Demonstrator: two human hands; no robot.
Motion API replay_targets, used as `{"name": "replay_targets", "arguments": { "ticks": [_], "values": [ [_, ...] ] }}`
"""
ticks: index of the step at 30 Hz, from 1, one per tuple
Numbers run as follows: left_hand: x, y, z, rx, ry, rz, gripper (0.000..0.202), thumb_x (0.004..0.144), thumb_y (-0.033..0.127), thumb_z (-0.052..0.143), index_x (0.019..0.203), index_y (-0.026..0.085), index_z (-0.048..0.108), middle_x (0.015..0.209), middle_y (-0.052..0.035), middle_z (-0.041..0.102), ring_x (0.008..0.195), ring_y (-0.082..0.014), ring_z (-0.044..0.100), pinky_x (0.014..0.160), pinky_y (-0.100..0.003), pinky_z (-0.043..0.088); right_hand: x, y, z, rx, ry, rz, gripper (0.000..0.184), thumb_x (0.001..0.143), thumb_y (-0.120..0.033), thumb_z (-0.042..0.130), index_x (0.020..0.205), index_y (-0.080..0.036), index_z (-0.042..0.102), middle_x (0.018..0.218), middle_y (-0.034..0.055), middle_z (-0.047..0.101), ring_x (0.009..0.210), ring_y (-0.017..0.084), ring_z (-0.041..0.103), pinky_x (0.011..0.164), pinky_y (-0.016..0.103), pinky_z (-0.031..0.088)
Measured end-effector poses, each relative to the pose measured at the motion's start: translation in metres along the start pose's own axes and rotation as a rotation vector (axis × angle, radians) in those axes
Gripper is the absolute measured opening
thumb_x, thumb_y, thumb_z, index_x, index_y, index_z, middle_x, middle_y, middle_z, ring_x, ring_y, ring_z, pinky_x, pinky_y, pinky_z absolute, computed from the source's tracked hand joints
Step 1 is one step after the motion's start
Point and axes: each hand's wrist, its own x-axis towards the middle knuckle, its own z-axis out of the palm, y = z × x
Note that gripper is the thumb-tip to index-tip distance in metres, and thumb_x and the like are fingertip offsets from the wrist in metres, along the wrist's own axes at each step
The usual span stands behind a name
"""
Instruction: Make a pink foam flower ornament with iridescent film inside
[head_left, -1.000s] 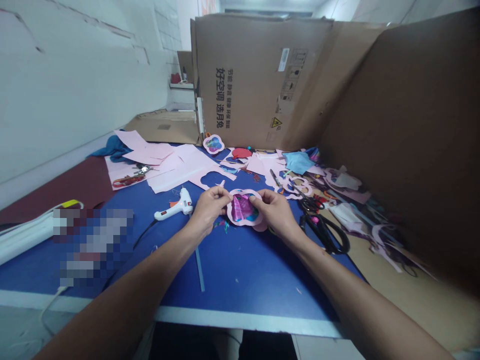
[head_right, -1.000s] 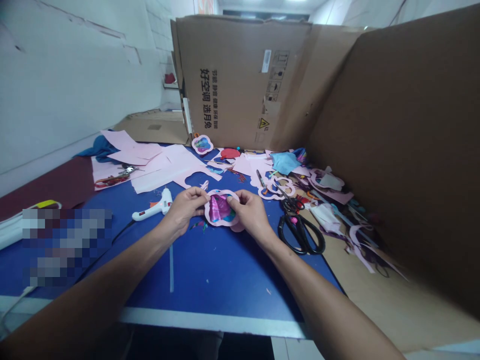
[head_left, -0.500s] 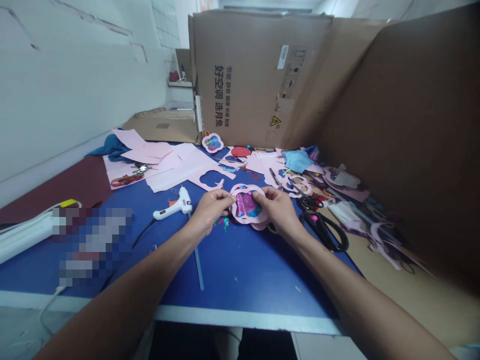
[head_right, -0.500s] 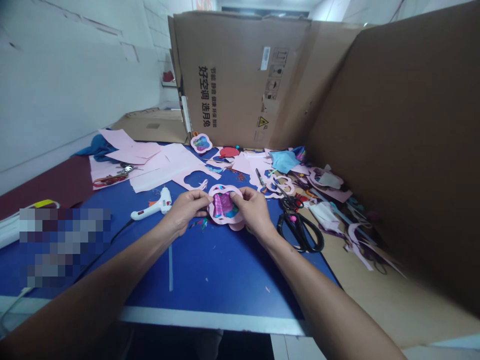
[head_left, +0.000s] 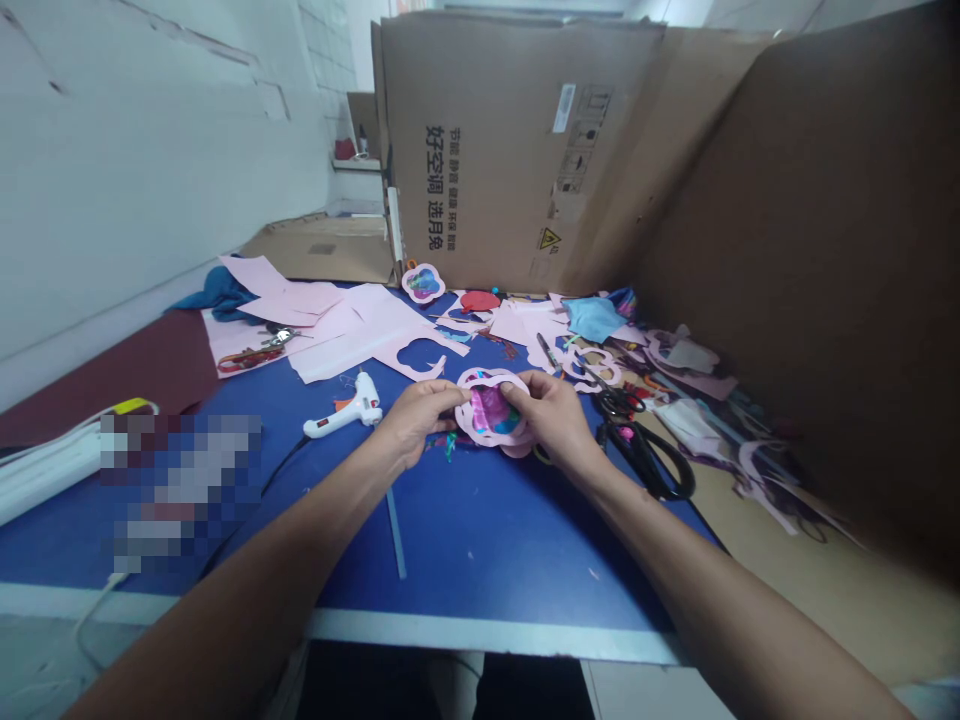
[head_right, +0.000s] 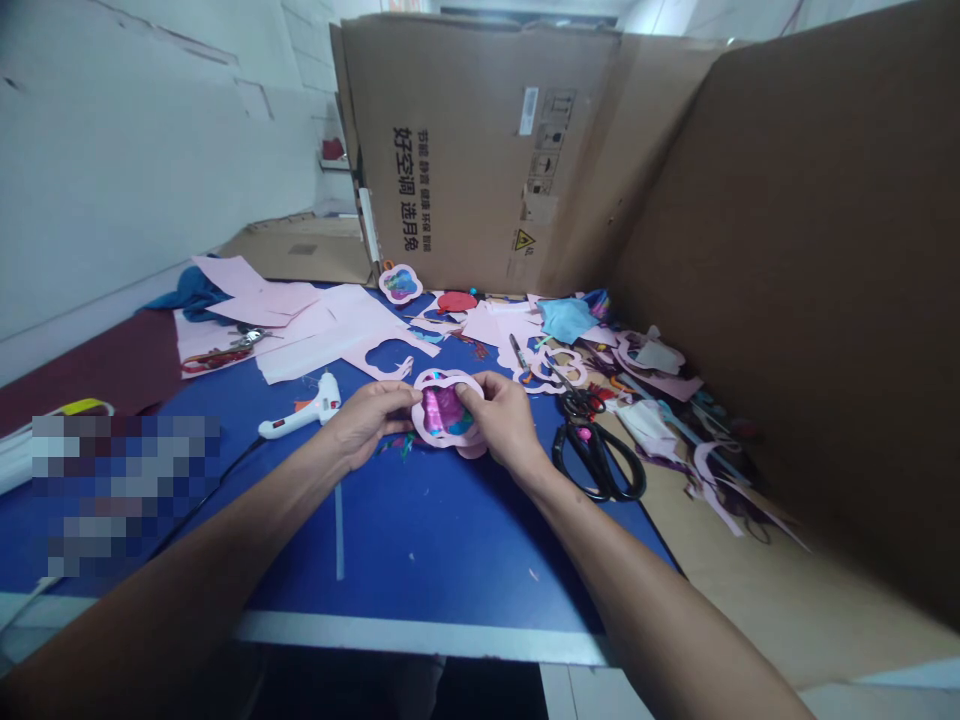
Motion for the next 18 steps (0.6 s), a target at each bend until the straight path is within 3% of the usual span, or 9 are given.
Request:
{"name": "replay_targets", "arguments": {
  "ticks": [8,18],
  "values": [
    [0.001,0.0,-0.001,-0.052,0.074,-0.002,0.021,0.071,0.032,0.083,0.073,0.018,0.067,0.072,-0.0011,0.065,0.066,-0.0152,0.062,0.068,-0.031,0.055,0.003,0.01,0.0,-0.024,-0.037,-0.049,0.035,0.08,-0.054,0.08,0.081,-0.019,0.071,0.071,0.0009,0.068,0.06,0.015,0.057,0.056,0.027,0.044],
    [0.005,-0.005,0.002,0.011,0.184,0.06,0.015,0.078,0.024,0.077,0.072,0.019,0.064,0.067,-0.0007,0.063,0.058,-0.0135,0.061,0.059,-0.028,0.055,0.002,0.01,0.003,0.003,-0.054,-0.014,0.038,0.078,-0.056,0.082,0.08,-0.02,0.069,0.07,0.0003,0.067,0.058,0.015,0.055,0.054,0.027,0.043]
  ]
}}
